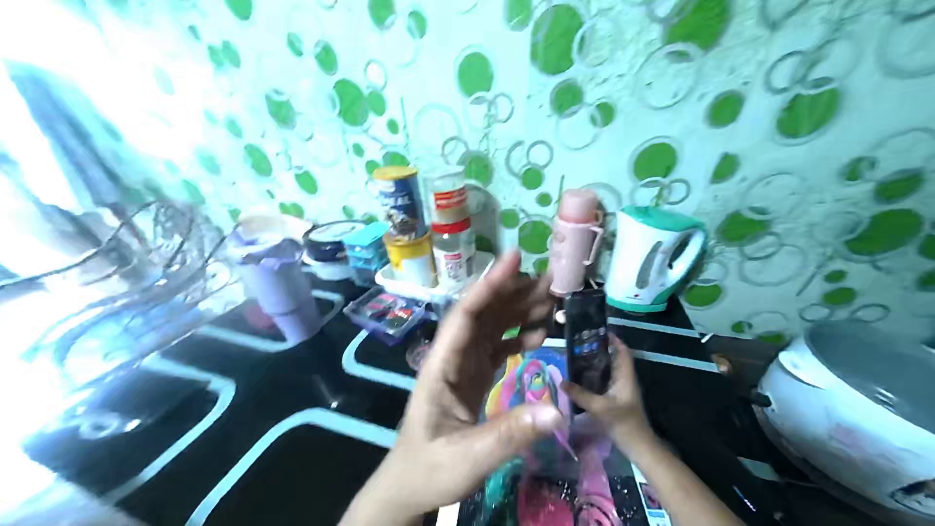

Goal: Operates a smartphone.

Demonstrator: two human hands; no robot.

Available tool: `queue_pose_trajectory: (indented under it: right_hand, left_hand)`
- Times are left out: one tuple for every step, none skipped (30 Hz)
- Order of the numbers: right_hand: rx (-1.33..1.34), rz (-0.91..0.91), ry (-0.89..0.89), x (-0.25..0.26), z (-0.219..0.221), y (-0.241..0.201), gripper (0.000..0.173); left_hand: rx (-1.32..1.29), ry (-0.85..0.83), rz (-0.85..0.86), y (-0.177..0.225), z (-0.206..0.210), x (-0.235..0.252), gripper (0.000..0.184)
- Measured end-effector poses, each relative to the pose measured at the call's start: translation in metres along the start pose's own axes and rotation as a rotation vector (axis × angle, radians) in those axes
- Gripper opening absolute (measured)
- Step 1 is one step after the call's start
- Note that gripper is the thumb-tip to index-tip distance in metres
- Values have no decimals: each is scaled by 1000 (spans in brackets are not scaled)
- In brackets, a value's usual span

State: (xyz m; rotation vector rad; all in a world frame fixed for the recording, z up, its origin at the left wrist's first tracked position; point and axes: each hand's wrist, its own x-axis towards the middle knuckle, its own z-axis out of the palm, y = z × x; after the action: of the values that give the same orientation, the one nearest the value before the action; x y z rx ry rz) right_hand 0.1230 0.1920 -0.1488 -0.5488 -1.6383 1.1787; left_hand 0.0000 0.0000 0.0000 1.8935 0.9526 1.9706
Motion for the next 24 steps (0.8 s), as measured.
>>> queue_pose_trajectory:
  right_hand:
    - [-34, 0, -2, -2, 2, -2, 115]
    - [-61, -4, -1, -3, 5, -1, 116]
    - [-70, 1, -5, -5, 7, -2, 116]
    - [-56, 21, -25, -8, 8, -3, 114]
    - [-36, 47, -46, -10, 10, -3, 111]
    - [-14, 70, -63, -12, 12, -3, 106]
    - [8, 94, -83, -13, 14, -3, 101]
    - [32, 120, -102, -16, 16, -2, 97]
    - [61, 147, -123, -17, 17, 1, 93]
    - [89, 175, -138, -18, 18, 3, 88]
    - [113, 205, -148, -17, 18, 4, 82]
    - [124, 236, -154, -16, 17, 5, 75]
    - [127, 270, -160, -13, 16, 5, 69]
    - [127, 300, -165, -11, 15, 6, 64]
    - [126, 317, -168, -9, 15, 7, 60]
    - [128, 328, -167, -9, 16, 10, 58]
    - [130, 340, -165, -9, 17, 13, 58]
    - [133, 354, -166, -10, 19, 15, 59]
    - [128, 362, -166, -12, 21, 17, 61]
    - [118, 361, -161, -12, 22, 19, 61]
    - [103, 361, -150, -12, 24, 22, 61]
    - [89, 363, -142, -13, 25, 23, 60]
    - [77, 365, -139, -14, 25, 24, 59]
    - [74, 368, -141, -13, 25, 25, 59]
  left_hand:
    - [56, 22, -123, -28, 0, -15, 67]
    - [131, 34, -261, -54, 1, -27, 59]
    - [188, 35, -397, -78, 3, -38, 54]
    - [210, 41, -515, -98, 5, -47, 51]
    - [198, 51, -613, -114, 7, -55, 49]
    - [170, 70, -682, -126, 9, -61, 47]
    - [138, 92, -727, -135, 11, -65, 45]
    - [109, 111, -758, -141, 11, -69, 43]
    - [87, 127, -769, -146, 11, -71, 40]
    - [73, 142, -765, -151, 11, -72, 37]
    - [61, 147, -754, -156, 10, -74, 36]
    - [42, 147, -748, -160, 9, -76, 35]
    - [21, 144, -748, -163, 7, -79, 34]
    - [0, 139, -747, -166, 5, -82, 34]
    - [-16, 132, -743, -169, 3, -85, 33]
    - [-28, 123, -733, -172, 2, -88, 33]
    - [-38, 111, -724, -174, 0, -91, 33]
    - [-42, 101, -714, -175, 0, -93, 34]
    - [-47, 95, -705, -176, -1, -96, 34]
    - [-49, 92, -699, -177, -2, -97, 34]
    - [-45, 90, -697, -178, -2, -99, 35]
    - [-39, 87, -693, -178, -2, -100, 35]
    - [-36, 87, -688, -178, -1, -101, 34]
    - [-37, 88, -685, -179, -1, -102, 34]
